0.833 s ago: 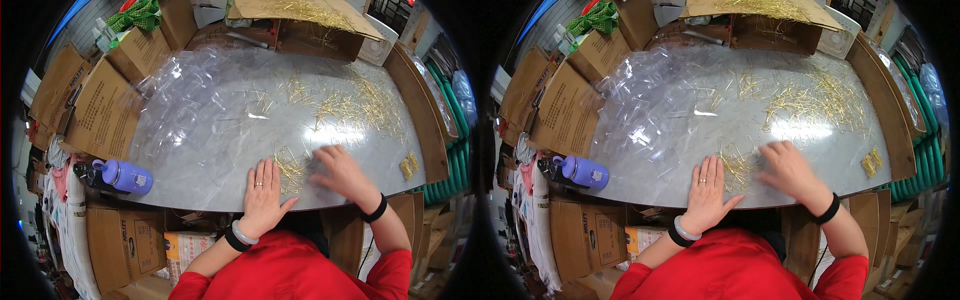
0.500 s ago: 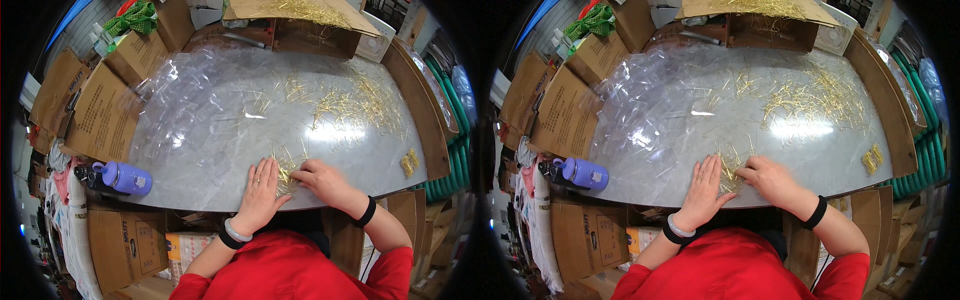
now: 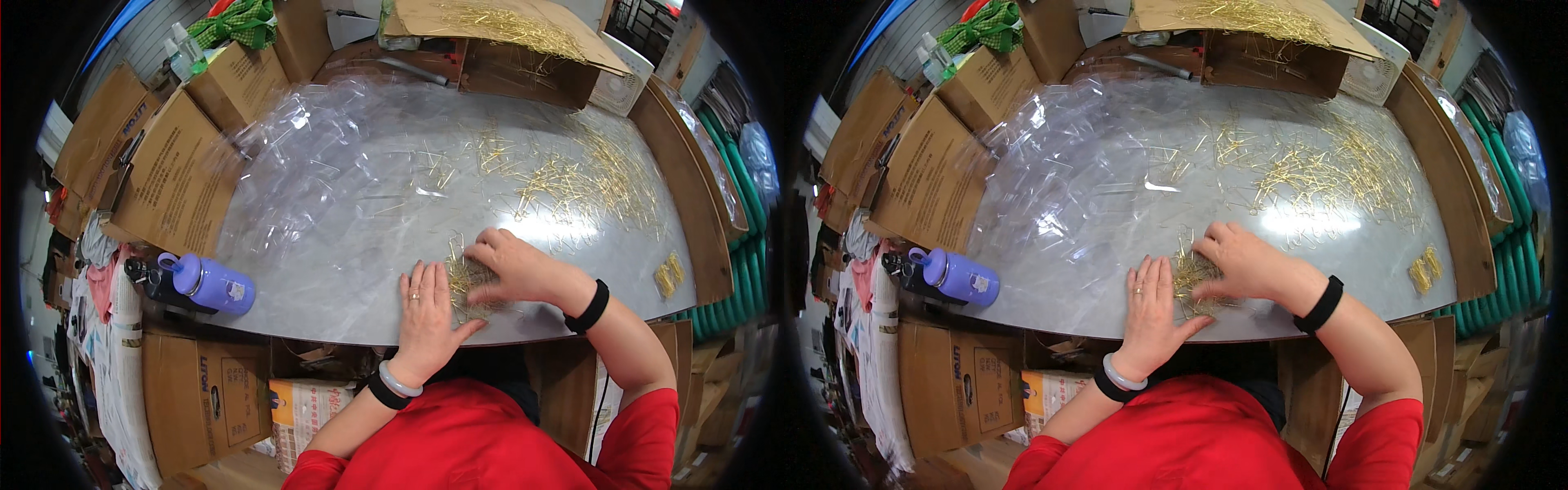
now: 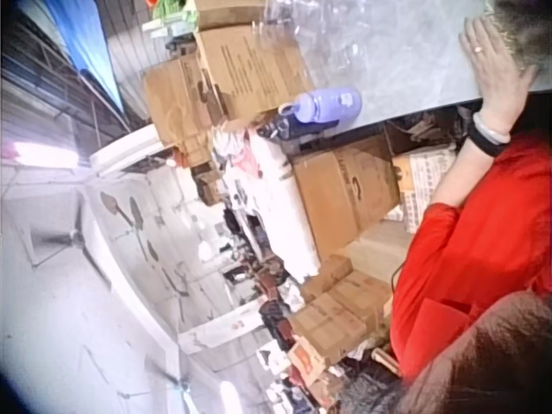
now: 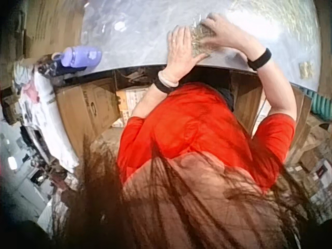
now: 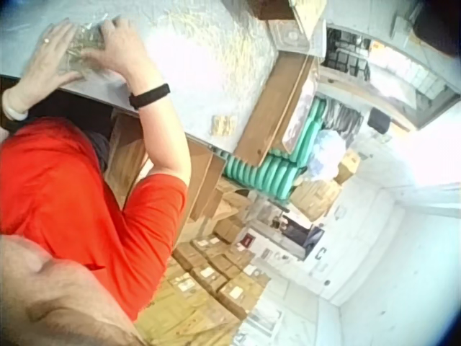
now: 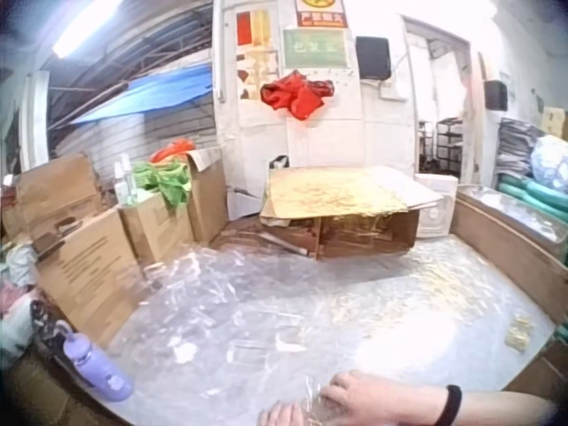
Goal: Gathering and packaging small gold-colored metal components into small plastic bags at a workbench.
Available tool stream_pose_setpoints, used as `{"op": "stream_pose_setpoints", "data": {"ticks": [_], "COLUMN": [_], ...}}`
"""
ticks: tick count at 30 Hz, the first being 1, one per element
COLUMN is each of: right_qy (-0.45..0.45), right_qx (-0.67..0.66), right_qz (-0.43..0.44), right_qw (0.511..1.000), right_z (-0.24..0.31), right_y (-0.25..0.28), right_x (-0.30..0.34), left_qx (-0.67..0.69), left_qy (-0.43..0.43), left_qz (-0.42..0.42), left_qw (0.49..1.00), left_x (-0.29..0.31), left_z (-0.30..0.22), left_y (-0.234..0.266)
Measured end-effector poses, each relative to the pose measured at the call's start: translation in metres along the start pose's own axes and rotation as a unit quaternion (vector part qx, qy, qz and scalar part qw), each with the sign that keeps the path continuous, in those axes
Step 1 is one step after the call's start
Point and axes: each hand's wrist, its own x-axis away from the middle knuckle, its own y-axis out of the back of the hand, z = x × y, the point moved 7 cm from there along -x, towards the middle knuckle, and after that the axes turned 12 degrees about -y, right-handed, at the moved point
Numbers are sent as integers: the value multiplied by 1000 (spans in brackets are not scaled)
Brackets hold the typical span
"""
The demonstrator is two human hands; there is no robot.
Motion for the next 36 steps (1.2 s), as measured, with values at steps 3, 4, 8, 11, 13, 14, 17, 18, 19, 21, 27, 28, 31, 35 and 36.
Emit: {"op": "stream_pose_setpoints", "data": {"ticks": [3,4,8,11,13,14,17,18,19,21,27,28,31,35,36], "right_qy": [63,78,102,88,59,57,-6,-36,-66,-87,-121,-148,-9,8,-31], "right_qx": [27,37,62,4,-67,-67,-34,-31,-28,-48,-49,-45,15,29,-3], "right_qz": [50,71,64,26,-42,-43,-95,-56,-18,-39,-94,-92,-183,-78,-22], "right_qw": [996,994,991,996,995,995,995,997,997,994,987,984,983,996,999], "right_z": [17,19,19,12,5,6,-2,-9,-14,-17,-20,-25,-5,0,-4], "right_y": [2,-1,-6,-14,-8,-3,18,14,9,-2,-12,-10,13,8,1], "right_x": [16,21,34,43,49,55,73,78,82,86,71,67,57,50,50], "left_qx": [1,5,16,12,17,18,27,28,28,25,42,49,42,42,49], "left_qy": [9,10,-15,-43,-67,-69,-78,-80,-82,-90,-112,-112,-109,-113,-110], "left_qz": [8,13,35,57,75,76,76,79,82,87,86,88,87,87,77], "left_qw": [1000,1000,999,997,995,995,994,993,993,992,989,989,989,989,990], "left_x": [-1,-2,-4,-5,-6,-7,-5,-5,-5,-7,-10,-10,-6,-8,-7], "left_z": [1,1,-2,-5,-9,-9,-10,-11,-11,-15,-18,-17,-16,-18,-17], "left_y": [1,1,0,-2,-4,-4,-5,-5,-6,-5,-4,-4,-4,-2,-3]}}
